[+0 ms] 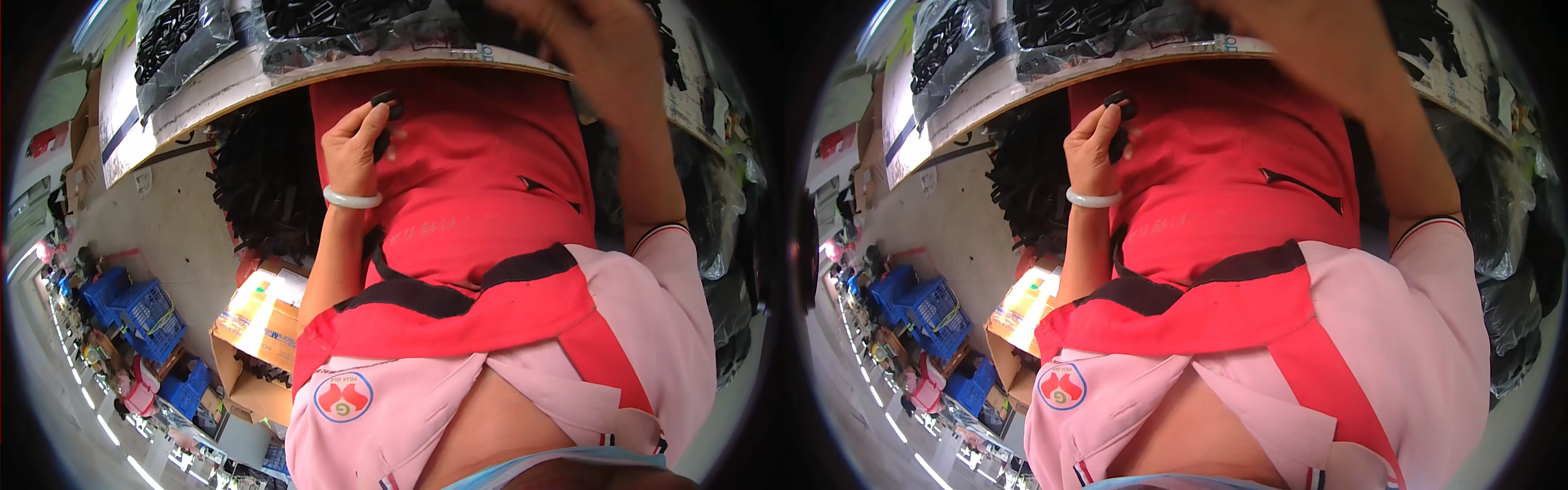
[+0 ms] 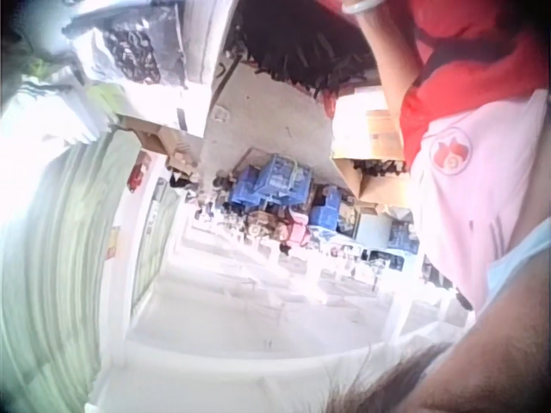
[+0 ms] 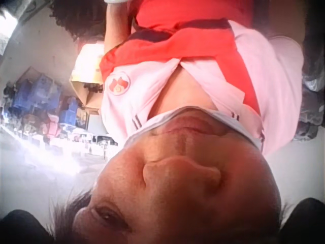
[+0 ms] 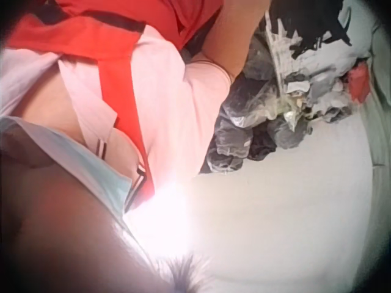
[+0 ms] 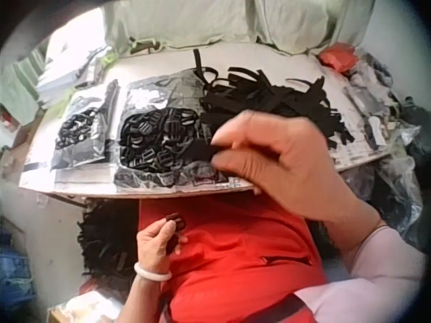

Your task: The recorder is assembling small plastic buckles onto black nylon straps at a workbench.

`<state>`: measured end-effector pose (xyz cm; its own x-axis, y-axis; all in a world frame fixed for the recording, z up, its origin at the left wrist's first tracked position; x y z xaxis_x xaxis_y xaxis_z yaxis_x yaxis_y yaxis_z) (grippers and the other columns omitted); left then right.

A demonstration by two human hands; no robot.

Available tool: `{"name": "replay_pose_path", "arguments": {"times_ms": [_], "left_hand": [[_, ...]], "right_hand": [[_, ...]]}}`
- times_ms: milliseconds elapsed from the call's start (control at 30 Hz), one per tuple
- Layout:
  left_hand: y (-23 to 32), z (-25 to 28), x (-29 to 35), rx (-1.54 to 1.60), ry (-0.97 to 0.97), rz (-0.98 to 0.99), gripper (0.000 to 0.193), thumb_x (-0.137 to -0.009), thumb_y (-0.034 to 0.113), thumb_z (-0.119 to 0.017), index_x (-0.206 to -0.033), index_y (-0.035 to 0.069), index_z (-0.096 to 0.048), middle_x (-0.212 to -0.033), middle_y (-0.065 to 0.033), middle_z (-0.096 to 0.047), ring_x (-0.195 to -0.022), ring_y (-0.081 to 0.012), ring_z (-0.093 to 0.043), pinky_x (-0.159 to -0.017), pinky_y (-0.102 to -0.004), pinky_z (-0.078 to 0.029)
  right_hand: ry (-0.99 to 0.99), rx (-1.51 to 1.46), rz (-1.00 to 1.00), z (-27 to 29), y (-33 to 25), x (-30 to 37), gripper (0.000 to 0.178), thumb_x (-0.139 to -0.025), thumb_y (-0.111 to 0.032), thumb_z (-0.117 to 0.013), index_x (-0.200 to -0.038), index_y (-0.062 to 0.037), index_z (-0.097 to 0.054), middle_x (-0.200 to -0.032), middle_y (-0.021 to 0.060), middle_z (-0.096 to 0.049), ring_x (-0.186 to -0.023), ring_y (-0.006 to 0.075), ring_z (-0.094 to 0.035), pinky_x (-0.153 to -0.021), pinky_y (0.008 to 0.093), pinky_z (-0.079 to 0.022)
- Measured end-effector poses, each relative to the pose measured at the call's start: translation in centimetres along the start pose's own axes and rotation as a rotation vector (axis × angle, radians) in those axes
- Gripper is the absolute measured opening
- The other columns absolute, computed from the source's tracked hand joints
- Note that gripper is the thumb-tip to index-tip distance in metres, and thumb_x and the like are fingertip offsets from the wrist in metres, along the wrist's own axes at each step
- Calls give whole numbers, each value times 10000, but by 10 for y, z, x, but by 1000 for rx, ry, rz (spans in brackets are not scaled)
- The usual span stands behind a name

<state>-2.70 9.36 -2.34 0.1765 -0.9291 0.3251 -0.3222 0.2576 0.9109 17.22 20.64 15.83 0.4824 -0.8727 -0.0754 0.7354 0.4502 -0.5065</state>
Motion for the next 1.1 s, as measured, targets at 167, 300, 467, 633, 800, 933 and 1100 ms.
{"name": "replay_pose_path", "arguments": {"times_ms": [167, 300, 467, 633, 800, 933, 1100], "left_hand": [[-10, -26, -1, 439, -167, 141, 309, -965, 159, -543, -1247, 33, -543, -912, -57, -588, -666, -148, -587, -464, -212, -409], [-12, -31, 10, 738, -378, 256, 312, -970, 149, -525, -1276, 87, -525, -850, -42, -530, -628, -100, -450, -478, -183, -358], [-27, -36, 14, 998, -512, 365, 277, -954, 120, -535, -1229, 84, -536, -865, -46, -523, -631, -90, -442, -488, -179, -360], [-30, -41, 13, 993, -536, 353, 275, -954, 112, -528, -1227, 78, -530, -880, -56, -535, -634, -99, -448, -491, -183, -364], [-31, -38, 8, 917, -514, 309, 264, -938, 95, -539, -1200, 68, -549, -873, -55, -545, -625, -115, -453, -498, -198, -370], [-27, -37, 4, 824, -455, 268, 207, -956, 153, -548, -1131, 46, -579, -843, -42, -556, -621, -118, -484, -495, -214, -392], [-31, -34, 0, 700, -485, 199, 204, -948, 148, -564, -1116, 33, -573, -822, -43, -555, -627, -124, -506, -497, -217, -401]], "right_hand": [[-401, -922, -64, -108, -14, 26, 203, -906, -184, -631, -953, 12, -653, -763, 8, -639, -697, 39, -563, -616, 180, -439], [-549, -1113, -377, -151, -5, 42, 212, -932, -253, -594, -873, -50, -614, -567, -52, -503, -395, 11, -398, -360, 168, -281], [-686, -1264, -447, -168, -10, 47, 214, -909, -259, -627, -924, -46, -645, -601, -49, -530, -432, 18, -419, -401, 165, -309], [-724, -1365, -471, -174, -8, 50, 228, -913, -265, -619, -919, -39, -640, -605, -41, -532, -427, 16, -418, -387, 160, -294], [-660, -1382, -476, -176, -13, 46, 237, -916, -266, -617, -898, -30, -626, -622, -35, -521, -421, 4, -404, -378, 150, -283], [-626, -1390, -520, -186, -6, 49, 219, -926, -263, -609, -896, -47, -599, -631, -35, -518, -415, 1, -393, -374, 146, -277], [-741, -1652, -472, -196, -15, 53, 211, -949, -250, -581, -926, -41, -587, -635, -38, -515, -419, -10, -389, -371, 137, -264]]}}
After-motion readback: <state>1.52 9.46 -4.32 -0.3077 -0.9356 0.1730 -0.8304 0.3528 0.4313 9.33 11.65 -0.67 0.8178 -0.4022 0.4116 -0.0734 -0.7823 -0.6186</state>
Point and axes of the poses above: each hand's wrist, its own x-axis away from the middle knuckle, its own z-axis out of the back of the hand, y = z × x, the point moved 9 cm from there along -x, towards the middle knuckle
